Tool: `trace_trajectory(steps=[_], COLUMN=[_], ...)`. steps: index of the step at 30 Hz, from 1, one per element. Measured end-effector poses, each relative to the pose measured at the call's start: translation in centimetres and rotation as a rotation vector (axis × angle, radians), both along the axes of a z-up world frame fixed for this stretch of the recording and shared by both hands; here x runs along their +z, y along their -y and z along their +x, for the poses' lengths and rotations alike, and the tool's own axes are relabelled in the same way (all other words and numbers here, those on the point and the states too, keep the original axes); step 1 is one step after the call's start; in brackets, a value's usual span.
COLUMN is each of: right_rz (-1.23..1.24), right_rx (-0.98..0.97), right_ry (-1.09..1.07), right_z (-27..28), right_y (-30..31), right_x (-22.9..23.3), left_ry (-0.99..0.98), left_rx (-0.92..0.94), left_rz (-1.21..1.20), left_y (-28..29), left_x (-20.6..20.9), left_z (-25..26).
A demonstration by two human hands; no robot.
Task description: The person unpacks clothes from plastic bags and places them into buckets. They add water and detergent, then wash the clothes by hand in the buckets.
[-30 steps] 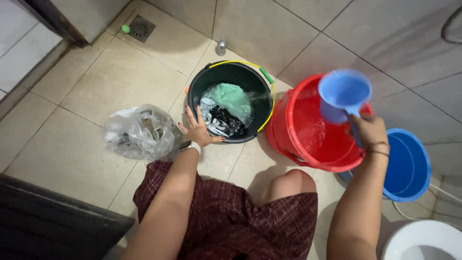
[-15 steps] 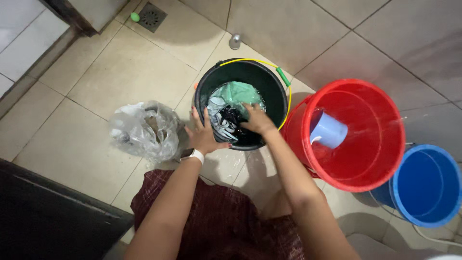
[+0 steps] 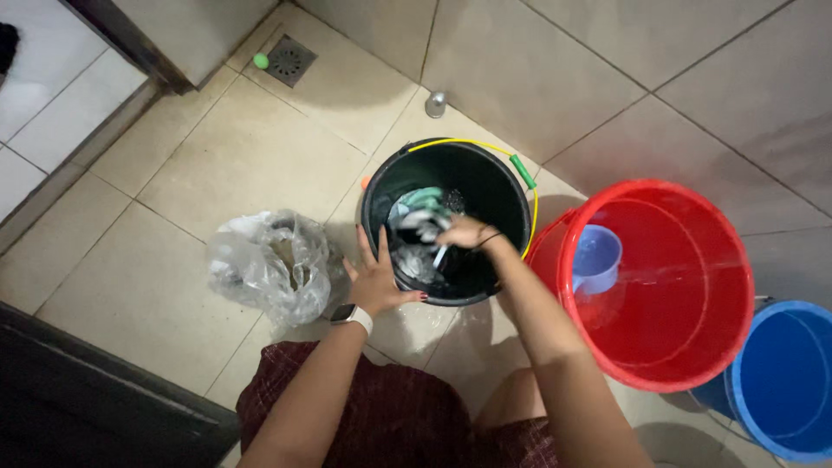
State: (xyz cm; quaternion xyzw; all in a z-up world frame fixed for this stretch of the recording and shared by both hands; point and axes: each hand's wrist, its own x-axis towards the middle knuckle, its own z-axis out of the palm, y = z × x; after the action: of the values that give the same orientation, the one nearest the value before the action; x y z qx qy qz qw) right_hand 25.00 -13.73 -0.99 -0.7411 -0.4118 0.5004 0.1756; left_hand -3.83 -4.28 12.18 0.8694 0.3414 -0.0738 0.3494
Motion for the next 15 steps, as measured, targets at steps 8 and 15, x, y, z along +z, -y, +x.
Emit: trace_trajectory(steps=[8,15], right_rz=[-0.217,-0.385], right_rx=[-0.061,0.269], right_ry=[0.702,0.512], right_z=[-2.3,-3.5], right_y=[-0.1,-4.1], right_x=[4.8,-0.1], left_ry=[-0.012,-0.073], left_rx=[-0.015,-0.017], left_rz=[-0.044,-0.013], left_y=[-0.6,-0.2], left_x=[0.7,0.1], left_z=[0.3,0.1])
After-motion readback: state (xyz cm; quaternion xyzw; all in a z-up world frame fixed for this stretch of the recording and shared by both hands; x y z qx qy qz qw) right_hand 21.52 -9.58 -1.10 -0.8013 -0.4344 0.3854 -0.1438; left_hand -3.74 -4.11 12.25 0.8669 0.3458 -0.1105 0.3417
